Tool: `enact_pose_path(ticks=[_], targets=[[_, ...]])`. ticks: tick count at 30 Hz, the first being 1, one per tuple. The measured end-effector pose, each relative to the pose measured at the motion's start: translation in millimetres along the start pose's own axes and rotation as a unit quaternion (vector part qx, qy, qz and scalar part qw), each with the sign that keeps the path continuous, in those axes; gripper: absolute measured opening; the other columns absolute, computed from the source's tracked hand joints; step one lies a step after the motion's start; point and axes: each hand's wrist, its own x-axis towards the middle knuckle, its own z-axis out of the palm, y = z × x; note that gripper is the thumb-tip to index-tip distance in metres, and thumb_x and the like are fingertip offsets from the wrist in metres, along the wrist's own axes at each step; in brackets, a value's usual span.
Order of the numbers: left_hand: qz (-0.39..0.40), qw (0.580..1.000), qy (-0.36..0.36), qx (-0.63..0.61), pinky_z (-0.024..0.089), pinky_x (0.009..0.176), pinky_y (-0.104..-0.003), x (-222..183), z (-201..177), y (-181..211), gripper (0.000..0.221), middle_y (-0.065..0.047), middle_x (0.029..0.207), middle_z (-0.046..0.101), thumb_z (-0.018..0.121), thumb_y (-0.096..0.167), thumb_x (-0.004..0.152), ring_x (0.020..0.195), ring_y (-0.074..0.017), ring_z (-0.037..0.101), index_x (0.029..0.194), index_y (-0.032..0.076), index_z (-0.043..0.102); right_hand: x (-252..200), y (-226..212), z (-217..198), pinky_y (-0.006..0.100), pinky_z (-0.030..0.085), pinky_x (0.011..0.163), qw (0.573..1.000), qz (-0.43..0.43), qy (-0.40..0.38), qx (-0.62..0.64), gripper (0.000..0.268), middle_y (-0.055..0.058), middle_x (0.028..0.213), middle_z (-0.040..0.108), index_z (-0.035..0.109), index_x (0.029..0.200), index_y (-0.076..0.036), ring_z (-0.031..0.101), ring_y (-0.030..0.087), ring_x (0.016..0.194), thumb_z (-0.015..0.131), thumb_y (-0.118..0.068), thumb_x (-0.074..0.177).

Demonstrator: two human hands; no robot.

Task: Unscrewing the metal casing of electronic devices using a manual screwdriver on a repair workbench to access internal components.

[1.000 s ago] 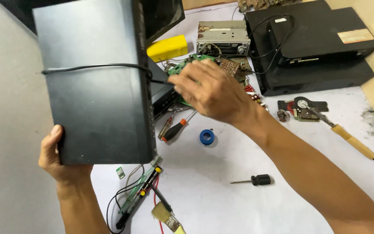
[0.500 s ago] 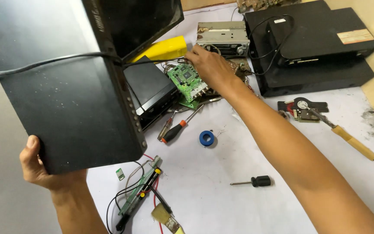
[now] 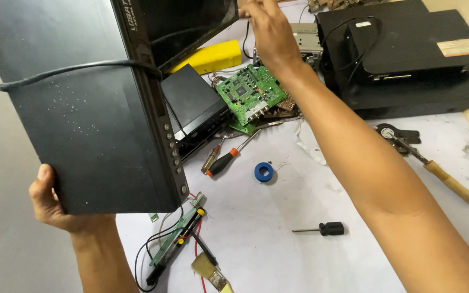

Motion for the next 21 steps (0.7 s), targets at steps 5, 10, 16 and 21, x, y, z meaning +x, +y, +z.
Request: enact_pose_path(ticks=[5,10,16,21], targets=[[-0.054,0.998,-0.023,0.002,0.055,0.105,-0.04,-3.6,14.9,-6.1,0.027,-0.008,0.119,0.073,0.061,0.027,0.096,0.115,-0.0264,0.068,0.109,0.007,0.074,-46.3,-5.0,17.3,0.036,0.062,0.095,0.971,0.102,-0.217,0.011,0.016,0.019,0.128,0.058,0.072,0.109,0.004,0.064,0.031,0.108,0.066,0.006,0.095],[-0.1,0.992,-0.048,0.066,0.052,0.101,-0.033,-4.6,-2.6,-13.5,0.027,-0.009,0.11,0.072,0.056,0.025,0.094,0.106,-0.0239,0.066,0.102,0.005,0.072,-45.6,-13.2,30.9,0.05,0.051,0.113,0.934,0.183,-0.305,0.036,0.024,0.021,0.168,0.016,0.068,0.12,0.011,0.042,0.046,0.143,0.056,0.004,0.1],[-0.131,0.981,-0.061,0.128,0.044,0.086,-0.025,-6.1,-15.6,-29.9,0.016,0.0,0.088,0.063,0.053,0.022,0.093,0.085,-0.0146,0.059,0.089,0.011,0.064,-28.6,11.5,20.3,0.051,0.049,0.128,0.991,0.031,0.025,0.124,0.009,0.019,0.166,0.023,0.068,0.104,0.0,0.045,0.045,0.151,0.063,0.001,0.112],[-0.112,0.992,0.041,0.047,0.052,0.109,-0.04,-2.5,-31.8,-24.6,0.02,-0.008,0.107,0.074,0.06,0.02,0.09,0.111,-0.0281,0.069,0.089,0.014,0.079,-36.8,-12.7,-9.7,0.073,0.032,0.113,0.928,0.102,-0.353,0.057,0.017,0.008,0.154,0.053,0.076,0.109,-0.013,0.05,0.039,0.139,0.064,-0.009,0.098]])
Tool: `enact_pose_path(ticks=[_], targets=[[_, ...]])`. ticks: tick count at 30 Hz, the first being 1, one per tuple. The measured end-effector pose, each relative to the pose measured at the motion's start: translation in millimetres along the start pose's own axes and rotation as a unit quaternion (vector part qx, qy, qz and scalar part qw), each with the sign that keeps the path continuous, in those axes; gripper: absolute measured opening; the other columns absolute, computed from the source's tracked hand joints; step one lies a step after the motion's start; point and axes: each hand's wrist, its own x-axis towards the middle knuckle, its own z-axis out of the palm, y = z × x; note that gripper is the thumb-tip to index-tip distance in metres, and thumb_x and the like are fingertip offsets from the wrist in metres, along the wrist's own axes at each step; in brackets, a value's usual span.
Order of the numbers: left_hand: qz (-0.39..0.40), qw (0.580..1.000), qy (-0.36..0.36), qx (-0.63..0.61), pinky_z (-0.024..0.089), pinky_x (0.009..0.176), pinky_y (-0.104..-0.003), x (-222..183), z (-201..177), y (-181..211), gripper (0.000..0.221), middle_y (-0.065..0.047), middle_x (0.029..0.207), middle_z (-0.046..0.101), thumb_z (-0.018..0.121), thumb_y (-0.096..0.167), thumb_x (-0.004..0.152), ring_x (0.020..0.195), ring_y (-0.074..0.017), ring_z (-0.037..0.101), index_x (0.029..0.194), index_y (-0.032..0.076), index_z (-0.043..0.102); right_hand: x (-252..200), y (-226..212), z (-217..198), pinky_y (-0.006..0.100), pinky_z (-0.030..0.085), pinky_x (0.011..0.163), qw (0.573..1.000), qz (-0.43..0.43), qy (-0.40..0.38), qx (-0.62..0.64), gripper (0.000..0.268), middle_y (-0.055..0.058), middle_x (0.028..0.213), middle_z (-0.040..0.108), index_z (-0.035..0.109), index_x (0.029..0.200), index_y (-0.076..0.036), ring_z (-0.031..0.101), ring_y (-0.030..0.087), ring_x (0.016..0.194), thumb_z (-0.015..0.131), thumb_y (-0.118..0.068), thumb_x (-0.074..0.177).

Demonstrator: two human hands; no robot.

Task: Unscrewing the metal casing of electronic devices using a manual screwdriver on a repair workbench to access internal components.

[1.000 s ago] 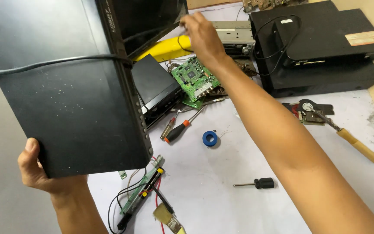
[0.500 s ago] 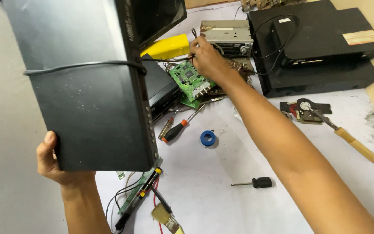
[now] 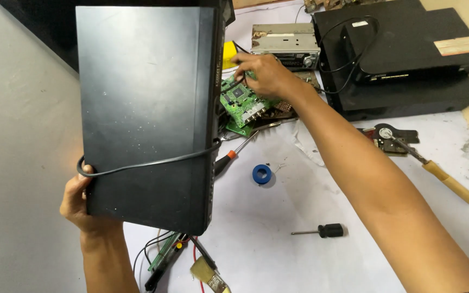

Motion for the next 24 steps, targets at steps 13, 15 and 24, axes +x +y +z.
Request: enact_pose_path(ticks=[13,15,24], targets=[[-0.023,0.995,-0.075,0.053,0.046,0.091,-0.022,16.1,-40.0,-7.5,0.027,-0.005,0.09,0.064,0.049,0.012,0.099,0.093,-0.0145,0.06,0.081,0.007,0.068,56.5,75.7,63.0,0.055,0.051,0.08,0.951,0.304,0.036,0.043,0.04,0.019,0.097,0.071,0.065,0.098,-0.006,0.069,0.039,0.09,0.04,-0.035,0.112],[-0.098,0.994,-0.04,-0.022,0.066,0.078,-0.037,41.3,-97.7,-24.6,0.023,-0.031,0.1,0.073,0.054,0.014,0.094,0.079,-0.0369,0.079,0.101,0.0,0.071,59.7,73.7,62.7,0.05,0.05,0.076,0.95,0.301,0.049,0.073,0.038,0.015,0.094,0.067,0.063,0.098,-0.008,0.066,0.034,0.086,0.038,-0.032,0.112],[-0.028,0.994,-0.087,0.052,0.043,0.089,-0.022,4.6,7.1,4.7,0.021,-0.001,0.09,0.063,0.05,0.017,0.096,0.091,-0.0143,0.059,0.086,0.008,0.066,62.2,40.5,48.6,0.028,0.044,0.061,0.935,0.282,0.093,0.194,0.031,-0.001,0.083,0.051,0.052,0.096,-0.013,0.05,0.01,0.067,0.029,-0.02,0.116]])
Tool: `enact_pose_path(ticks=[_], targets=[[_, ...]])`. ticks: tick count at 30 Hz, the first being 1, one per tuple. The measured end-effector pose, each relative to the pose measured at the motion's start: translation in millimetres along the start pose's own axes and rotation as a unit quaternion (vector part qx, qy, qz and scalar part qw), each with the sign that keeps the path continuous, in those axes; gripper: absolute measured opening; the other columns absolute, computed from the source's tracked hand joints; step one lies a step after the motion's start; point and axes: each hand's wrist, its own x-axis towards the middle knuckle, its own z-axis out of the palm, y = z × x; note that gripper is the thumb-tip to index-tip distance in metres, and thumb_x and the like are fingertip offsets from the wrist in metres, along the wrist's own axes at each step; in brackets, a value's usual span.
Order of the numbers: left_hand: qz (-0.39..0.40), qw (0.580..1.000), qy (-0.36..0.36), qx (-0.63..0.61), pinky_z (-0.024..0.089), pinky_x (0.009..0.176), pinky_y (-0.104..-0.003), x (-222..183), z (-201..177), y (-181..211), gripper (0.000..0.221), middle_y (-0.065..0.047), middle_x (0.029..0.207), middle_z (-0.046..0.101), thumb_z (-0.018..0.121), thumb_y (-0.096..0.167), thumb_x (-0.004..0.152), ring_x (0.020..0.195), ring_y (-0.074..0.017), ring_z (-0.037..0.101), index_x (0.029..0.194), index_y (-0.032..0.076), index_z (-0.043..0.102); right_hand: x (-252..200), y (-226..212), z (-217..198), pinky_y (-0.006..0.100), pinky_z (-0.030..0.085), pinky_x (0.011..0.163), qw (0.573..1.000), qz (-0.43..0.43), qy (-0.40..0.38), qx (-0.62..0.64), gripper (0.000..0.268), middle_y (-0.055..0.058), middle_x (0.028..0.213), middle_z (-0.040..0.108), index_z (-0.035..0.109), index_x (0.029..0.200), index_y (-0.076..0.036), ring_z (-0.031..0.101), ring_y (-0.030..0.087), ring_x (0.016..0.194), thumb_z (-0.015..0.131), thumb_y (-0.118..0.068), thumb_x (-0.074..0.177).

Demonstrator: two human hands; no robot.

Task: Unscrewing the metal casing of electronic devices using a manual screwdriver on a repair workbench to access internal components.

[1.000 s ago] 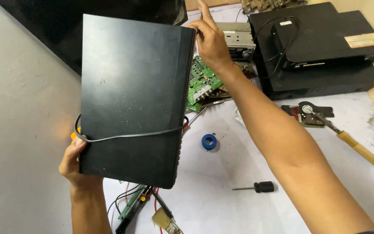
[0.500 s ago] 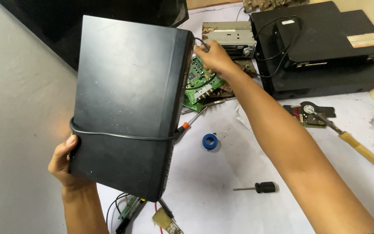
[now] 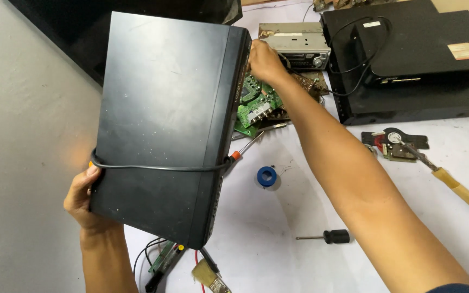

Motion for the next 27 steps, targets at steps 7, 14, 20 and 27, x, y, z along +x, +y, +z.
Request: enact_pose_path(ticks=[7,14,20,27], targets=[[-0.015,1.0,-0.004,0.001,0.045,0.087,-0.023,0.4,7.2,1.6,0.024,-0.001,0.091,0.068,0.051,0.019,0.097,0.09,-0.0155,0.063,0.092,0.007,0.071,-44.6,-46.8,-29.1,0.023,0.033,0.051,0.922,-0.138,-0.173,0.317,0.014,-0.004,0.069,0.044,0.057,0.1,-0.011,0.038,0.007,0.054,0.047,-0.013,0.109],[0.032,0.999,0.024,-0.013,0.049,0.097,-0.024,0.8,-24.8,-0.8,0.024,-0.006,0.1,0.069,0.053,0.016,0.094,0.101,-0.0186,0.064,0.085,0.009,0.073,-121.1,-78.9,-87.6,0.017,0.031,0.047,0.947,-0.106,-0.081,0.291,0.045,0.005,0.095,0.051,0.044,0.155,-0.019,0.038,0.007,0.058,0.04,-0.016,0.11],[0.003,0.999,0.017,-0.033,0.045,0.088,-0.022,-3.2,-1.6,18.8,0.02,0.0,0.086,0.062,0.053,0.018,0.094,0.087,-0.0147,0.059,0.079,0.01,0.064,-264.0,-88.6,-153.3,0.021,0.023,0.041,0.955,-0.125,-0.085,0.254,0.038,0.0,0.074,0.04,0.054,0.143,-0.007,0.028,0.007,0.049,0.033,-0.009,0.111],[-0.118,0.986,0.113,0.039,0.052,0.075,-0.019,-1.5,0.0,2.3,0.014,-0.008,0.092,0.074,0.065,0.016,0.084,0.085,-0.0175,0.069,0.082,0.006,0.075,-389.8,-53.0,-192.0,0.02,0.035,0.029,0.967,-0.165,-0.013,0.195,0.049,0.011,0.073,0.061,0.054,0.137,-0.001,0.038,0.008,0.029,0.043,-0.035,0.103]])
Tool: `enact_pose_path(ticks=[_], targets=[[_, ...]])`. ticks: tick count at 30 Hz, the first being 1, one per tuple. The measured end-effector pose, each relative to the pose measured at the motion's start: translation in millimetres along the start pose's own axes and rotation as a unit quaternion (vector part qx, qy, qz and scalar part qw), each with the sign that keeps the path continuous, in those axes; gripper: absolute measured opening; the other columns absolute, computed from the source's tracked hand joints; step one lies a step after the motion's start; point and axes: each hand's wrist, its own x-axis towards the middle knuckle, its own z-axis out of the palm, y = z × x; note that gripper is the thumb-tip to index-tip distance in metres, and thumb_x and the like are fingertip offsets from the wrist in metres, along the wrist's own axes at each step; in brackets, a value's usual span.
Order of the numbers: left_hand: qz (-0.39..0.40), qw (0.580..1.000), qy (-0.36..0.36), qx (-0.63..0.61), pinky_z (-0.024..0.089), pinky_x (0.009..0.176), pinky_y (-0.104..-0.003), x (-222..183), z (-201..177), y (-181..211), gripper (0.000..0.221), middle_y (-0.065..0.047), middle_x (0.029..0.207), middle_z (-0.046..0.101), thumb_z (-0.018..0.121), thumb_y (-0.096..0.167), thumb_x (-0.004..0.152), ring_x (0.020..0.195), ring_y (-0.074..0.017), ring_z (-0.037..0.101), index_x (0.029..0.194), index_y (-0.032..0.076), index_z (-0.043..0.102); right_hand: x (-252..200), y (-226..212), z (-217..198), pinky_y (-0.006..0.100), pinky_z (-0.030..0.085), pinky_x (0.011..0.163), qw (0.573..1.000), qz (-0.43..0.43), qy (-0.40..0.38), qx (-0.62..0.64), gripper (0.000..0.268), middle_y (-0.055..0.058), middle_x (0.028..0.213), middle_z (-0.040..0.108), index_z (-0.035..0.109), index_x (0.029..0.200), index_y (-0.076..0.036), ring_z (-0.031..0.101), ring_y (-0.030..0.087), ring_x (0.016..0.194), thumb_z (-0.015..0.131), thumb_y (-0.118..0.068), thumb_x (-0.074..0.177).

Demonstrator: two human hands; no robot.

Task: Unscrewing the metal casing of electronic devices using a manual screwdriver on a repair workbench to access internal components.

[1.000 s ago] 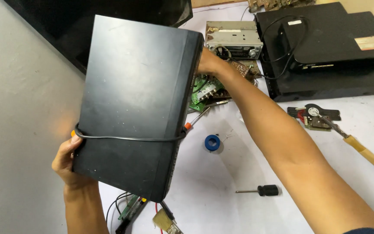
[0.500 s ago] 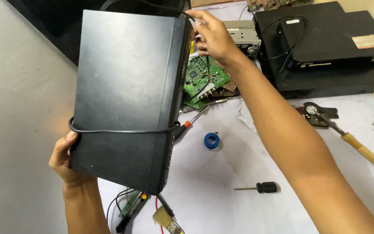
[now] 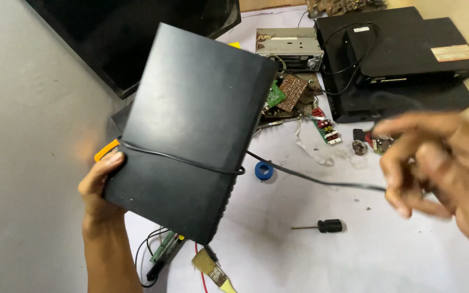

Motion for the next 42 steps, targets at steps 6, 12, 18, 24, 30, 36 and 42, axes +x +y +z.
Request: enact_pose_path(ticks=[6,12,18,24,30,36,42], targets=[[-0.178,0.943,-0.207,0.189,0.042,0.043,-0.022,-12.2,63.3,-19.4,0.048,-0.01,0.077,0.071,0.067,0.03,0.083,0.055,-0.0147,0.062,0.113,-0.007,0.071,-11.8,-52.2,12.1,0.021,0.067,0.052,0.922,-0.014,-0.094,-0.376,0.044,-0.026,0.072,0.091,0.074,0.131,-0.044,0.087,-0.005,0.049,0.047,-0.033,0.098],[-0.241,0.866,-0.253,0.358,0.041,0.111,-0.028,-18.6,53.3,-61.7,0.055,-0.005,0.147,0.065,0.074,0.018,0.075,0.137,-0.0154,0.057,0.129,0.006,0.075,85.4,-66.3,57.8,0.018,0.057,0.058,0.922,-0.191,-0.259,-0.214,0.038,-0.005,0.099,0.076,0.056,0.134,-0.019,0.071,0.003,0.048,0.05,-0.01,0.097],[-0.081,0.738,-0.633,0.221,0.05,0.103,-0.042,-25.9,57.6,-39.2,0.055,-0.018,0.135,0.066,0.072,0.021,0.089,0.123,-0.0269,0.062,0.136,-0.005,0.058,143.8,15.7,98.0,0.029,0.057,0.078,0.897,-0.104,-0.366,-0.226,0.034,-0.005,0.105,0.081,0.073,0.108,-0.021,0.075,0.012,0.098,0.059,-0.048,0.093],[-0.013,0.706,-0.673,0.22,0.045,0.071,-0.042,-36.5,111.0,8.2,0.06,-0.016,0.093,0.065,0.057,0.054,0.09,0.078,-0.0289,0.062,0.1,-0.005,0.065,122.1,100.2,107.4,0.028,0.059,0.069,0.923,0.036,-0.383,0.005,0.058,0.007,0.086,0.075,0.072,0.092,-0.008,0.071,0.016,0.073,0.042,-0.058,0.097],[-0.024,0.923,-0.369,0.103,0.058,0.075,-0.034,-14.4,31.9,-34.7,0.066,-0.021,0.105,0.077,0.07,0.032,0.077,0.088,-0.03,0.076,0.126,-0.013,0.066,94.0,156.6,114.4,0.043,0.044,0.105,0.898,0.192,-0.26,0.297,0.029,0.014,0.128,0.066,0.061,0.124,-0.002,0.061,0.025,0.116,0.06,-0.017,0.099],[0.012,0.94,-0.318,0.121,0.051,0.069,-0.028,-15.2,47.9,-23.4,0.049,-0.011,0.094,0.071,0.061,0.03,0.084,0.078,-0.0214,0.069,0.113,-0.008,0.067,48.8,66.4,81.0,0.029,0.054,0.06,0.935,0.185,-0.242,-0.182,0.03,0.002,0.076,0.085,0.073,0.073,-0.006,0.074,0.012,0.063,0.058,-0.022,0.093],[0.064,0.931,-0.321,0.16,0.049,0.076,-0.028,-20.1,62.0,-20.9,0.049,-0.01,0.101,0.069,0.06,0.03,0.084,0.087,-0.0218,0.068,0.115,-0.007,0.066,37.8,72.3,75.7,0.031,0.054,0.098,0.973,0.1,-0.209,-0.019,0.042,0.005,0.127,0.072,0.062,0.128,-0.009,0.07,0.017,0.115,0.061,-0.006,0.086]])
